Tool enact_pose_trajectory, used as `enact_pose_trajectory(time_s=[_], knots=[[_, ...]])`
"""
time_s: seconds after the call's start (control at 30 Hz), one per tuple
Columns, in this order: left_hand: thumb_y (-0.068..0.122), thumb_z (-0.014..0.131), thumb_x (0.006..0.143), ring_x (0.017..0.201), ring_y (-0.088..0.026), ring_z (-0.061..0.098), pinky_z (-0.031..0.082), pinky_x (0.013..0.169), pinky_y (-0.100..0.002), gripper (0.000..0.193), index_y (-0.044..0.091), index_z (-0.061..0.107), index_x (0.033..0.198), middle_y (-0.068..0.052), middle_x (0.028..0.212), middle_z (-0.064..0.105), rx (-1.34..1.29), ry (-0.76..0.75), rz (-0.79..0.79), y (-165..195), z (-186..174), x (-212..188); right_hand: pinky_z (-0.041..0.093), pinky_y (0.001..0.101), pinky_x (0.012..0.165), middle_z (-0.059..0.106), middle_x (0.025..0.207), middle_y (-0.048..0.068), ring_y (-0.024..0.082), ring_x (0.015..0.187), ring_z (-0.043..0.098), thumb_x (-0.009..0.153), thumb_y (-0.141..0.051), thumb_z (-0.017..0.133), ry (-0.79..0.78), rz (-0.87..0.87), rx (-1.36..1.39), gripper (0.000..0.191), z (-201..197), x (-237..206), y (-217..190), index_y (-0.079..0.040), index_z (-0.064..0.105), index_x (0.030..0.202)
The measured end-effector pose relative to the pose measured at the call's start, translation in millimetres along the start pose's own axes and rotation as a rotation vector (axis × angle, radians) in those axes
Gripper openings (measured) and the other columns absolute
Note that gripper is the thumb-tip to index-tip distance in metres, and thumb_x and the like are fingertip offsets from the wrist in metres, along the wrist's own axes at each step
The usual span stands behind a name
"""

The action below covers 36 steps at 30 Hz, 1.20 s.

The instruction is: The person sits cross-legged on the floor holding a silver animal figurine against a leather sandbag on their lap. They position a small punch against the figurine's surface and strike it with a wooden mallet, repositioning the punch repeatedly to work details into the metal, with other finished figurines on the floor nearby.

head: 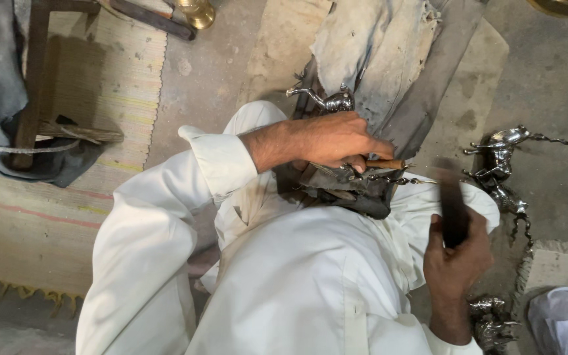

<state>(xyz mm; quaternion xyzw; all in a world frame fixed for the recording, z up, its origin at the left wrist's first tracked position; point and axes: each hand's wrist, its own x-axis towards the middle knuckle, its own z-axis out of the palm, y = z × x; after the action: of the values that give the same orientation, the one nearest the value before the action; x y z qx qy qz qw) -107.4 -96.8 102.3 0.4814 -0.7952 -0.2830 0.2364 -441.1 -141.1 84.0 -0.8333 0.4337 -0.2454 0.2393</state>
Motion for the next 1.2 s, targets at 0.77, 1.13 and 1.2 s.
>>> enact_pose_trajectory(time_s=[0.77,1.13,1.2], knots=[[0.003,0.080,0.095,0.091,-0.007,0.073,0.063,0.079,-0.026,0.031,0.000,0.061,0.120,-0.009,0.099,0.077,-0.549,1.352,-0.472,31,131,-52,0.042,0.0298,0.056,0.061,0.076,0.007,0.011,0.065,0.052,0.091,-0.023,0.082,-0.641,-0.058,-0.056,0.032,-21,119,-25,-0.004,0.064,0.109],[0.008,0.081,0.093,0.069,-0.003,0.065,0.052,0.059,-0.022,0.028,0.002,0.062,0.113,-0.004,0.078,0.071,-0.305,1.410,-0.558,31,142,-50,0.054,0.0325,0.070,0.067,0.087,0.001,0.021,0.083,0.069,0.078,-0.017,0.083,-0.415,-1.139,-0.602,0.041,-16,179,-147,-0.018,0.071,0.117],[0.008,0.082,0.092,0.059,-0.001,0.056,0.048,0.053,-0.022,0.026,0.002,0.064,0.110,-0.002,0.067,0.065,-0.371,1.401,-0.604,27,147,-48,0.053,0.0312,0.068,0.065,0.084,0.000,0.019,0.080,0.068,0.072,-0.018,0.084,-0.347,-1.263,-0.646,0.044,-18,183,-164,-0.020,0.073,0.115]])
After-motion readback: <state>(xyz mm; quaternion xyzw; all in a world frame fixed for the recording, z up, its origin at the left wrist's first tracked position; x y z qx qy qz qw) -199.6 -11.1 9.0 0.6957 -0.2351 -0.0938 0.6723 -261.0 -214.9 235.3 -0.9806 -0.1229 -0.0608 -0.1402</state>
